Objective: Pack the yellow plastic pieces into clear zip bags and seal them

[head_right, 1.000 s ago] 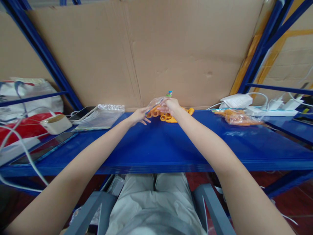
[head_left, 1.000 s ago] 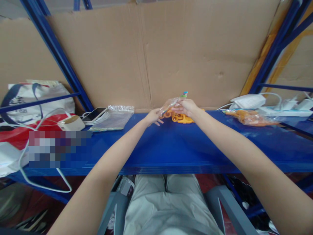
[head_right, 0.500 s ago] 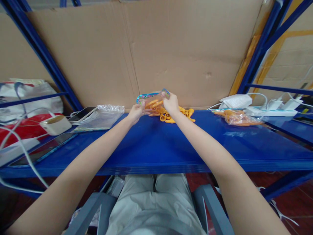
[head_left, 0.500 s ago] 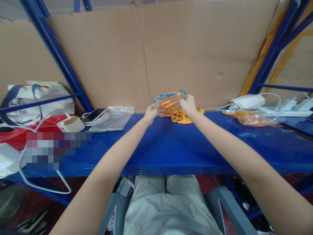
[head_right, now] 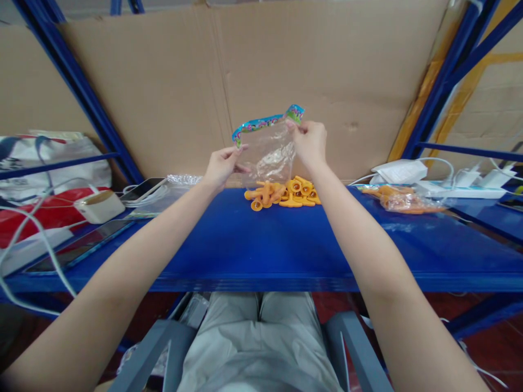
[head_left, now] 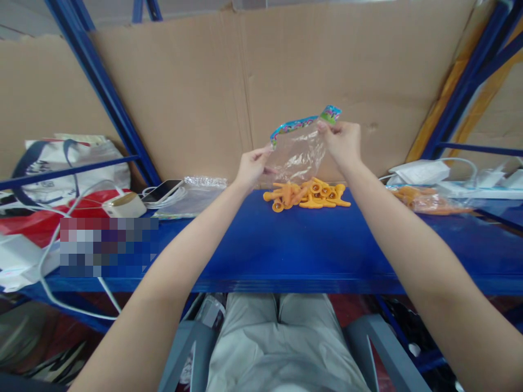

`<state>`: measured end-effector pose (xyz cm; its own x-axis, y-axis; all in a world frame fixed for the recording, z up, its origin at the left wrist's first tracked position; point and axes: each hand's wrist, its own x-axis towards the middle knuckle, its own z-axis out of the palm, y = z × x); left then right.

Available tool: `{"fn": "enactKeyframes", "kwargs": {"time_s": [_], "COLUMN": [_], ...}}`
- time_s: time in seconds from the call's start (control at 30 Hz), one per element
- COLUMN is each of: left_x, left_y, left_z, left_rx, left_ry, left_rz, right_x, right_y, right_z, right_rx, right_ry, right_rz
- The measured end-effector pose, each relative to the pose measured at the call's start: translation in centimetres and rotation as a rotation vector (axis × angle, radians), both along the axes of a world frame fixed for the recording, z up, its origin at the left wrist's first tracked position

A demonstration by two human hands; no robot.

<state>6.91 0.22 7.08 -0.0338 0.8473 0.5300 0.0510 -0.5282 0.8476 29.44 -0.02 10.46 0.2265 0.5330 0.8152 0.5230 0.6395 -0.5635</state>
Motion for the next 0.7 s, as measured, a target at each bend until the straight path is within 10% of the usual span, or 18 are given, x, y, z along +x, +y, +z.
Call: {"fn": "enactKeyframes", "kwargs": {"time_s": [0.33,0.7], "left_x": [-2.7,-1.5], "left_y": [2.0,-0.8], "left_z": [1.3,-2.7], "left_rx": [0.231,-0.097], "left_ry": [-0.142,-0.178], "left_rz": [0.09,0.065], "right_x": [-2.9,-3.3], "right_y": [-5.5,-2.2], "right_z": [1.5,-6.1], "right_rx": [0.112,-0.141], "right_ry": [0.223,0.412], "right_rz": [0.332,0.423]}}
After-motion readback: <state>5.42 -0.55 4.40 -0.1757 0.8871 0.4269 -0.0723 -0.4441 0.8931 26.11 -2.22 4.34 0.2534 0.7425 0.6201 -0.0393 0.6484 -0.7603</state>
